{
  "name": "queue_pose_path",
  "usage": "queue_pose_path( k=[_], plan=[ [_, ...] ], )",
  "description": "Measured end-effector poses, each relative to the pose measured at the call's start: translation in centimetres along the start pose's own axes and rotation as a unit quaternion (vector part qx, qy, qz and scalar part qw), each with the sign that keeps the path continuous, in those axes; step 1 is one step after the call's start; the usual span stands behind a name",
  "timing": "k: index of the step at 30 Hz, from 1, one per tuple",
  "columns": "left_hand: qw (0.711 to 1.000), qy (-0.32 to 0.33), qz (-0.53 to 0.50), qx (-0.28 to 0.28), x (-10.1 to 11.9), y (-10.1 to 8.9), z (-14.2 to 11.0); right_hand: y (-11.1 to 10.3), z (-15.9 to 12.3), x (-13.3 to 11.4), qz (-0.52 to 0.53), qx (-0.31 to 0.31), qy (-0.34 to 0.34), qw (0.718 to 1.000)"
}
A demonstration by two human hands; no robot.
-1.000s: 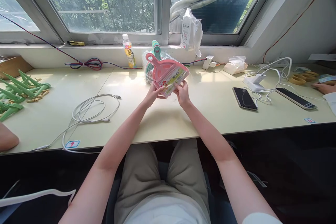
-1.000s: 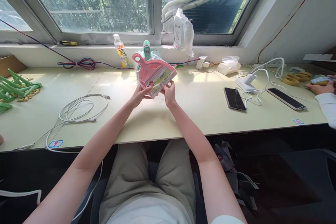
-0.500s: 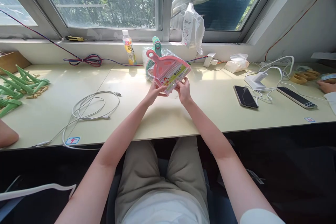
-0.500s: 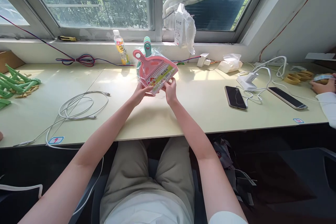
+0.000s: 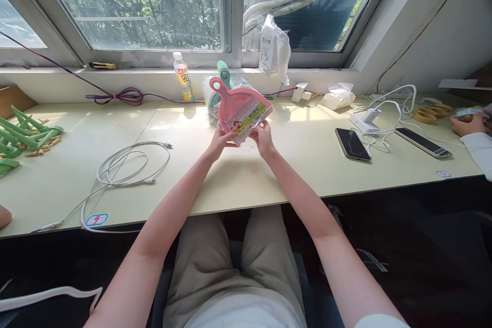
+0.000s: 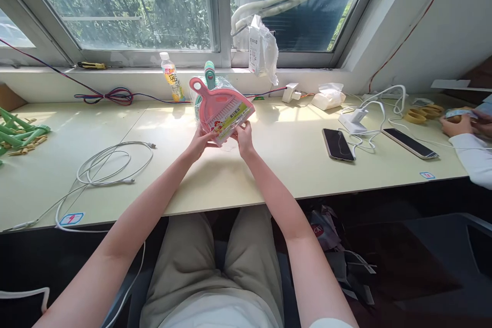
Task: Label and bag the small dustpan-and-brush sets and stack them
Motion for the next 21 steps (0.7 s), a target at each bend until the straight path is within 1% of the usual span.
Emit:
queue_pose_path(
  k=[7,9,11,14,16,17,18,19,20,21],
  plan=[
    [1.000,0.012,-0.010,0.025,-0.8,-0.4,0.1,0.0,0.0,-0.2,-0.008,-0.004,-0.005,1.000],
    [1.000,0.005,-0.005,0.019,-1.1,-0.3,0.2,0.0,0.0,-0.3,-0.016,0.003,-0.002,1.000],
    [1.000,-0.015,-0.005,0.005,-1.3,-0.4,0.3,-0.1,0.0,-0.5,-0.034,0.009,0.005,0.999],
    [0.999,-0.044,-0.016,-0.026,-1.2,-1.0,0.5,0.0,-0.1,-1.3,-0.119,-0.007,0.021,0.993],
    [0.997,-0.058,-0.025,-0.041,-0.9,-1.9,0.6,-0.1,-0.2,-2.0,-0.194,-0.032,0.022,0.980],
    [0.997,-0.062,-0.028,-0.043,-0.7,-2.4,0.7,-0.3,-0.2,-2.5,-0.228,-0.033,0.014,0.973],
    [0.997,-0.064,-0.031,-0.041,-0.6,-2.9,0.8,-0.7,-0.3,-2.9,-0.259,-0.017,-0.002,0.966],
    [0.997,-0.063,-0.033,-0.033,-0.4,-3.4,0.9,-1.2,-0.4,-3.4,-0.293,0.019,-0.028,0.956],
    [0.997,-0.059,-0.035,-0.022,-0.3,-3.9,1.0,-1.8,-0.5,-4.0,-0.331,0.074,-0.064,0.939],
    [0.998,-0.055,-0.038,-0.008,-0.2,-4.3,1.2,-2.4,-0.7,-4.5,-0.374,0.135,-0.107,0.911]
  ],
)
Point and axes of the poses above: each hand's wrist, its own z-axis towards the middle knuckle, its own y-axis out of the palm, x = y × z, the point moved 3 cm from there along z, towards the middle knuckle, and after that the axes turned 15 degrees about y, right-handed, at the moved point
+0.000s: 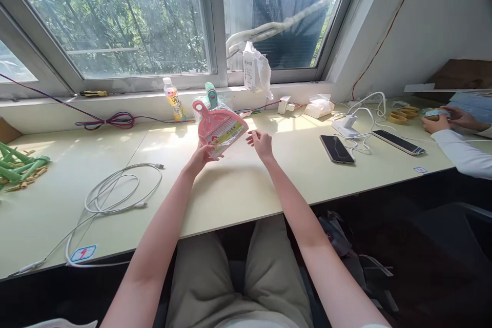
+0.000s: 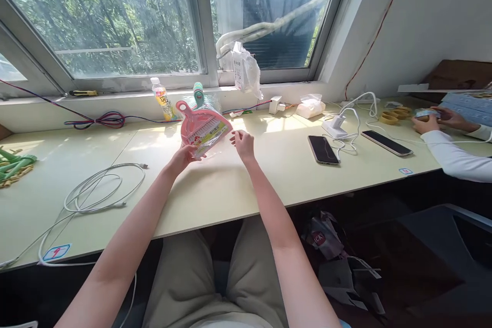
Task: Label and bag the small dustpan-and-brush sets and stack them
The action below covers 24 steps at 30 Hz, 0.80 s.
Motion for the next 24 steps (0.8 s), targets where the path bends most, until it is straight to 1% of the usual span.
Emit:
queue_pose_path(
  k=[1,2,3,4,5,7,10,12,14,16,17,19,22,24],
  plan=[
    [1.000,0.003,-0.005,0.014,0.1,-0.3,0.1,-0.7,0.0,0.0,-0.055,0.065,-0.034,0.996],
    [1.000,0.004,-0.011,0.029,0.1,-0.6,0.1,-1.2,-0.1,0.0,-0.110,0.112,-0.075,0.985],
    [0.999,0.002,-0.018,0.043,0.1,-0.8,0.2,-1.4,-0.2,0.0,-0.160,0.137,-0.119,0.970],
    [0.998,-0.004,-0.024,0.053,0.1,-0.9,0.2,-1.4,-0.3,0.0,-0.199,0.141,-0.163,0.956],
    [0.998,-0.012,-0.029,0.057,0.0,-1.0,0.3,-1.3,-0.3,0.1,-0.227,0.131,-0.201,0.944],
    [0.997,-0.029,-0.034,0.056,-0.1,-1.2,0.3,-0.9,-0.4,0.2,-0.243,0.111,-0.253,0.930],
    [0.998,-0.047,-0.034,0.036,-0.2,-1.5,0.2,-0.7,-0.2,0.1,-0.192,0.128,-0.276,0.933],
    [0.998,-0.047,-0.027,0.023,-0.1,-1.8,0.0,-1.1,0.1,-0.1,-0.133,0.154,-0.260,0.944],
    [0.998,-0.049,-0.019,0.018,-0.1,-1.9,-0.1,-1.8,0.4,-0.2,-0.083,0.167,-0.235,0.954],
    [0.998,-0.060,-0.019,0.026,-0.1,-1.9,-0.2,-2.4,0.7,-0.3,-0.060,0.155,-0.226,0.960],
    [0.997,-0.068,-0.020,0.034,-0.2,-2.0,-0.2,-2.5,0.7,-0.4,-0.061,0.136,-0.232,0.961],
    [0.995,-0.080,-0.029,0.058,-0.2,-2.1,-0.1,-2.4,0.6,-0.4,-0.087,0.081,-0.263,0.957],
    [0.991,-0.062,-0.058,0.106,0.0,-2.7,0.2,-0.8,0.0,0.1,-0.169,-0.014,-0.305,0.937],
    [0.988,-0.049,-0.076,0.124,0.1,-3.2,0.4,0.4,-0.2,0.6,-0.213,-0.051,-0.305,0.927]
  ],
)
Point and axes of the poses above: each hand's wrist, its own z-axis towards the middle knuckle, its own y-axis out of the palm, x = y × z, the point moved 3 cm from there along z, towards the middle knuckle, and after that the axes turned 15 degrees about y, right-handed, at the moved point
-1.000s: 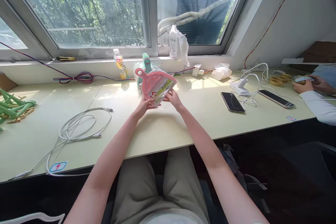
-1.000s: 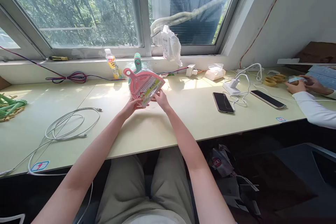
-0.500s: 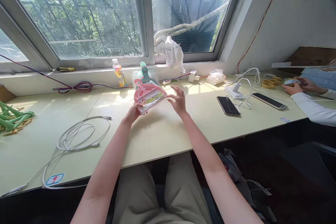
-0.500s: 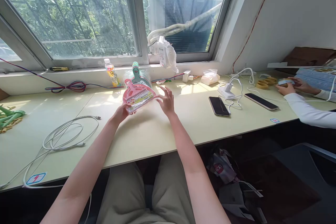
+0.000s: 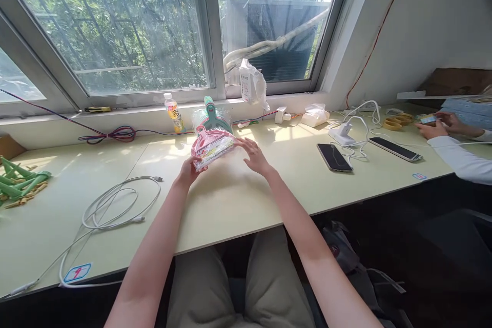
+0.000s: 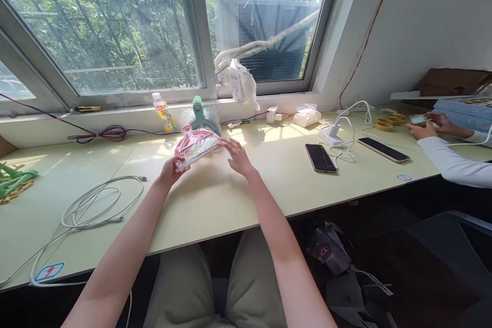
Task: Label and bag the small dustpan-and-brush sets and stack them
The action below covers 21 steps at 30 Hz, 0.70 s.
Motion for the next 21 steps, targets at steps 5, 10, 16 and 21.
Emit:
queue_pose_path(
  k=[5,10,16,21],
  plan=[
    [1.000,-0.021,0.006,0.009,-0.1,-0.7,0.2,0.8,0.5,-0.2,0.015,0.043,0.018,0.999],
    [0.997,-0.047,0.036,-0.050,-0.1,0.1,-0.1,-0.2,0.6,-0.9,0.042,0.087,0.001,0.995],
    [0.986,-0.063,0.089,-0.128,0.2,1.0,-0.7,-0.5,-0.4,-1.6,-0.012,0.096,-0.007,0.995],
    [0.969,-0.065,0.088,-0.221,-0.2,1.8,-1.2,-0.6,-0.2,-0.7,0.001,0.134,0.021,0.991]
  ],
)
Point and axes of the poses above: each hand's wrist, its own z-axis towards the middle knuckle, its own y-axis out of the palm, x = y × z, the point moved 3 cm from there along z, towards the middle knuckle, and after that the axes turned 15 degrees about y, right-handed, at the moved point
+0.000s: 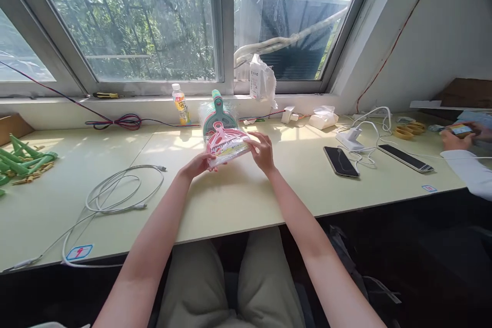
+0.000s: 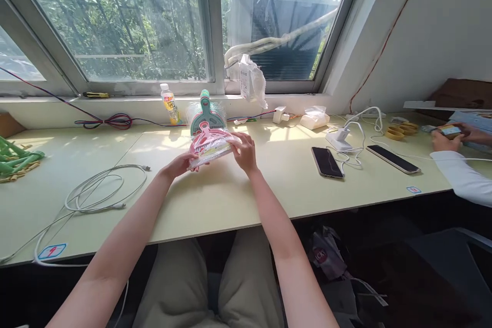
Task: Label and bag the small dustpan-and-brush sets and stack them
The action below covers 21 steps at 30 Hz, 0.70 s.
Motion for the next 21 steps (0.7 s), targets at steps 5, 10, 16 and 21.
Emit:
queue_pose_path(
  k=[5,10,16,21],
  plan=[
    [0.999,0.019,0.011,-0.035,0.0,0.7,0.0,0.6,0.5,1.0,0.051,0.004,0.035,0.998],
    [0.997,0.044,0.024,-0.062,0.0,0.8,0.0,1.0,0.7,1.5,0.100,-0.025,0.083,0.991],
    [0.995,0.064,0.038,-0.069,0.0,0.9,-0.3,1.9,0.5,2.9,0.333,-0.135,0.262,0.896],
    [0.996,0.051,0.044,-0.055,-0.4,0.5,-0.3,2.9,0.2,2.7,0.413,-0.218,0.295,0.833]
  ],
)
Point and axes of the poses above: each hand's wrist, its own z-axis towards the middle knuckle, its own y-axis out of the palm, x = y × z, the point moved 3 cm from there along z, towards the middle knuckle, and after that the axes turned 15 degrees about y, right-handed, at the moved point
